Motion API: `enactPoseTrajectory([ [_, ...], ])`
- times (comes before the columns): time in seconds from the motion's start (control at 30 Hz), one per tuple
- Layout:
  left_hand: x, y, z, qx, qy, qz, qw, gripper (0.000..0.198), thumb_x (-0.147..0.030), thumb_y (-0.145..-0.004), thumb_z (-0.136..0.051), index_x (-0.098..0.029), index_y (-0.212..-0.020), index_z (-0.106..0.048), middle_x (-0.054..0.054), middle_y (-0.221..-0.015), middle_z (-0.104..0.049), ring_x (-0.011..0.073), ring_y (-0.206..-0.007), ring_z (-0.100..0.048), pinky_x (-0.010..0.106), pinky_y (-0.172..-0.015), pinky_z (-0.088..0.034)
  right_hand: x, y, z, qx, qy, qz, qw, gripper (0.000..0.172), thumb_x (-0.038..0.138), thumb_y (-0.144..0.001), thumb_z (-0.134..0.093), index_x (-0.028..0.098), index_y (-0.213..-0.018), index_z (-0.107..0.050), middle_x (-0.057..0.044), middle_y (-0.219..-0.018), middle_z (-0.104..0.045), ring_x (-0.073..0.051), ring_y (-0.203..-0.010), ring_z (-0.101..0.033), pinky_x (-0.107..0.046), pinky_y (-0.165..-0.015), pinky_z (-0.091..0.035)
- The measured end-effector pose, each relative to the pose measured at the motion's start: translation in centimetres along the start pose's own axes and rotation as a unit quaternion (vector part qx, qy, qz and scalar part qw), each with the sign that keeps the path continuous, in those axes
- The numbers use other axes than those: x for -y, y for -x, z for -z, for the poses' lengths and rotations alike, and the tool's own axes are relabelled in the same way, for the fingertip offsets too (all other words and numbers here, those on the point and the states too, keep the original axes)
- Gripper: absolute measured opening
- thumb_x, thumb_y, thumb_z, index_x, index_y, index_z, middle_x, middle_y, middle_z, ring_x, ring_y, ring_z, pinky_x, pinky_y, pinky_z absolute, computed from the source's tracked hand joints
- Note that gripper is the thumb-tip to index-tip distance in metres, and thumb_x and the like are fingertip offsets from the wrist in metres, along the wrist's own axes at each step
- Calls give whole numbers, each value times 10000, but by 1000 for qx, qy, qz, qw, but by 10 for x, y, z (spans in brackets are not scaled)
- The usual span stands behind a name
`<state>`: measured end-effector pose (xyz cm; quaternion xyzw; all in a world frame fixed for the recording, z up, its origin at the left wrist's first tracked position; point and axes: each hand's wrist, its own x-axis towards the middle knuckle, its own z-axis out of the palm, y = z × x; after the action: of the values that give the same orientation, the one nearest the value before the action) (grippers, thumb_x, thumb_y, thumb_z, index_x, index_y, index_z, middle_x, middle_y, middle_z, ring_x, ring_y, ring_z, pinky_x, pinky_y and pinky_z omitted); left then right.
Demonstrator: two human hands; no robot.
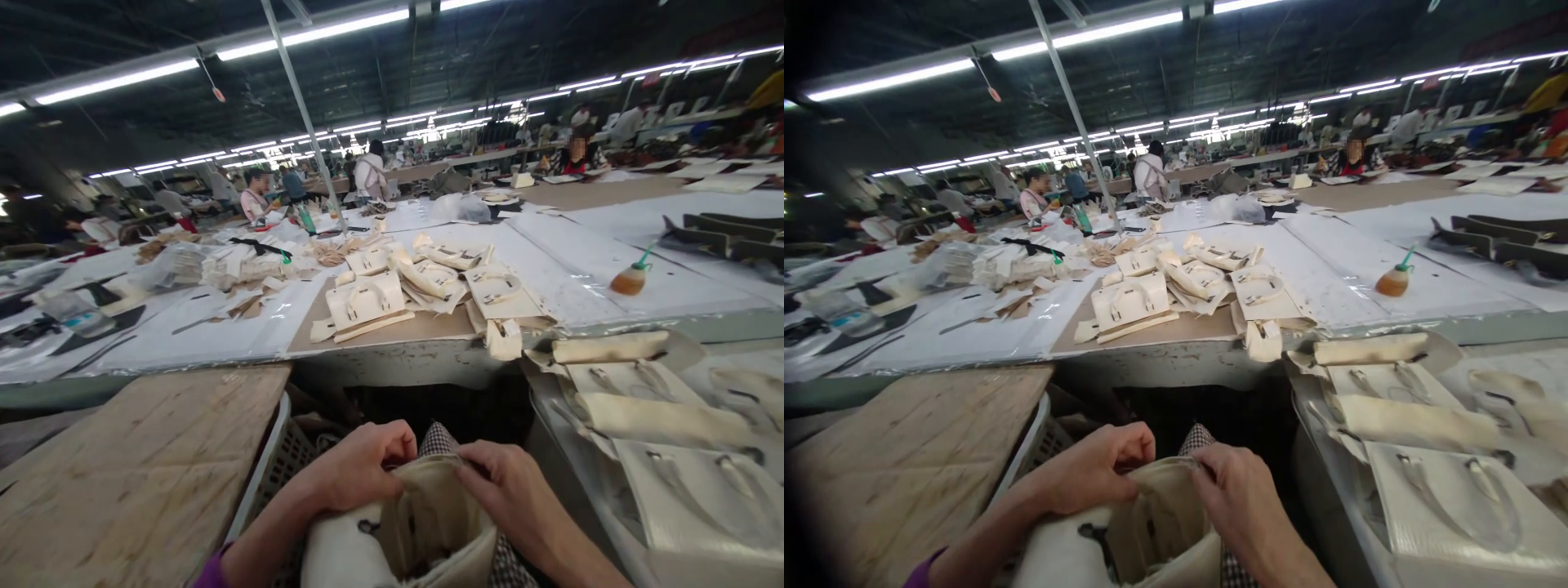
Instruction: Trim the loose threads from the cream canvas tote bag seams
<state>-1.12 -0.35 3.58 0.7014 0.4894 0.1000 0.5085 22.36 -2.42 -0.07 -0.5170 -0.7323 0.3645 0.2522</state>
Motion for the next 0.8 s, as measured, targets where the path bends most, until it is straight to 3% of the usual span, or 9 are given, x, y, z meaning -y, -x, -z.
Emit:
enactPoseTrajectory([
  [0.13,9,-5,-19,-32,-19,-8,999,221,-85,-714,-538,-194,-906,-547,-55,-829,-606,120,-719,-524,217,-639,-387,-15,10,-14,-29,-6,-14,999,274,242,-904,-479,244,-877,-752,1,-793,-717,-180,-761,-683,-264,-673,-442],
  [0.27,3,-1,-27,-113,-160,-30,980,252,-92,-735,-587,-224,-948,-553,-43,-943,-625,146,-831,-560,248,-749,-404,-14,7,-16,-26,-6,2,1000,258,228,-910,-486,261,-915,-742,6,-817,-716,-174,-768,-683,-256,-667,-442],
  [0.33,-1,-1,-31,-116,-204,-58,970,209,-80,-755,-601,-218,-899,-538,-35,-987,-628,150,-873,-577,248,-771,-414,-12,6,-18,-34,4,8,999,253,212,-906,-484,253,-915,-734,4,-807,-712,-177,-754,-680,-262,-667,-444],
  [0.43,-3,-3,-37,-119,-256,-92,955,182,-58,-779,-620,-206,-823,-525,-29,-995,-646,154,-869,-613,242,-748,-436,-12,8,-22,-51,19,14,998,243,198,-896,-476,234,-868,-715,-1,-783,-701,-181,-729,-676,-273,-661,-449],
  [0.63,2,-3,-50,-210,-295,-172,916,139,-87,-843,-599,-202,-782,-550,-28,-947,-680,146,-761,-668,233,-645,-466,-22,15,-26,-79,26,26,996,248,223,-912,-465,253,-959,-706,-2,-819,-709,-188,-759,-694,-278,-669,-475],
  [0.8,1,-3,-57,-243,-320,-164,901,145,-71,-848,-569,-208,-799,-573,-13,-1002,-711,159,-743,-699,248,-631,-488,-21,19,-27,-88,37,40,995,256,223,-924,-442,240,-969,-693,-16,-839,-710,-188,-752,-697,-278,-662,-488],
])
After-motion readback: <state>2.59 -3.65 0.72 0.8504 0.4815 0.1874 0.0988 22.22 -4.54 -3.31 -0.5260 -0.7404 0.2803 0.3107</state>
